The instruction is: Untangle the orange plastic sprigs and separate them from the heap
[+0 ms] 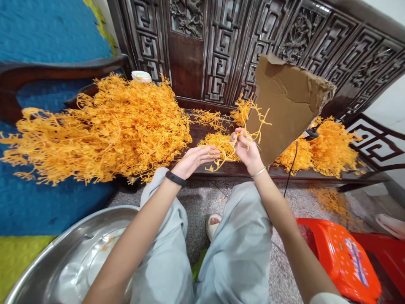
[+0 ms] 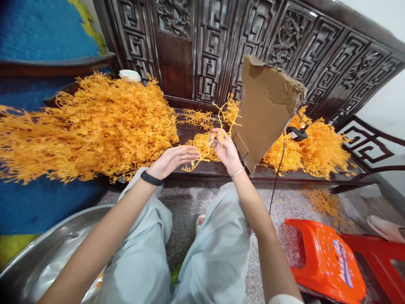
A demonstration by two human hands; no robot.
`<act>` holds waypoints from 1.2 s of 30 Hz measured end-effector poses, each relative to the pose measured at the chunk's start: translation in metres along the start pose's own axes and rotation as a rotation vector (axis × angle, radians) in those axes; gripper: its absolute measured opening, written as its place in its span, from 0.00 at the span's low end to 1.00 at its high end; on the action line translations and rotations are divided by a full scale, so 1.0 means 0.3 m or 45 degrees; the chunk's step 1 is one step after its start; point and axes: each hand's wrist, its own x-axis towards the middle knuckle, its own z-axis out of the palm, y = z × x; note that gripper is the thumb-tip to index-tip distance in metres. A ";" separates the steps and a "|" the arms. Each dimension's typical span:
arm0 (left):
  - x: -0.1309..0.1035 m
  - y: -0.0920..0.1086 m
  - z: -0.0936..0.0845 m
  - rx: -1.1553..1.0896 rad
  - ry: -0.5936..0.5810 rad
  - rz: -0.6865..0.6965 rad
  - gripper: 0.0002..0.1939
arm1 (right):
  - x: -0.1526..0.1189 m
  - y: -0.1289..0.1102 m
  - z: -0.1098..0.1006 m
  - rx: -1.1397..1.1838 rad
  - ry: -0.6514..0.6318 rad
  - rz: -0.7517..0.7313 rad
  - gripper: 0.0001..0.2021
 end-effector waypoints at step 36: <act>-0.056 -0.020 0.152 2.151 -0.432 -0.345 0.17 | 0.557 0.149 0.054 -0.344 0.451 -0.040 0.17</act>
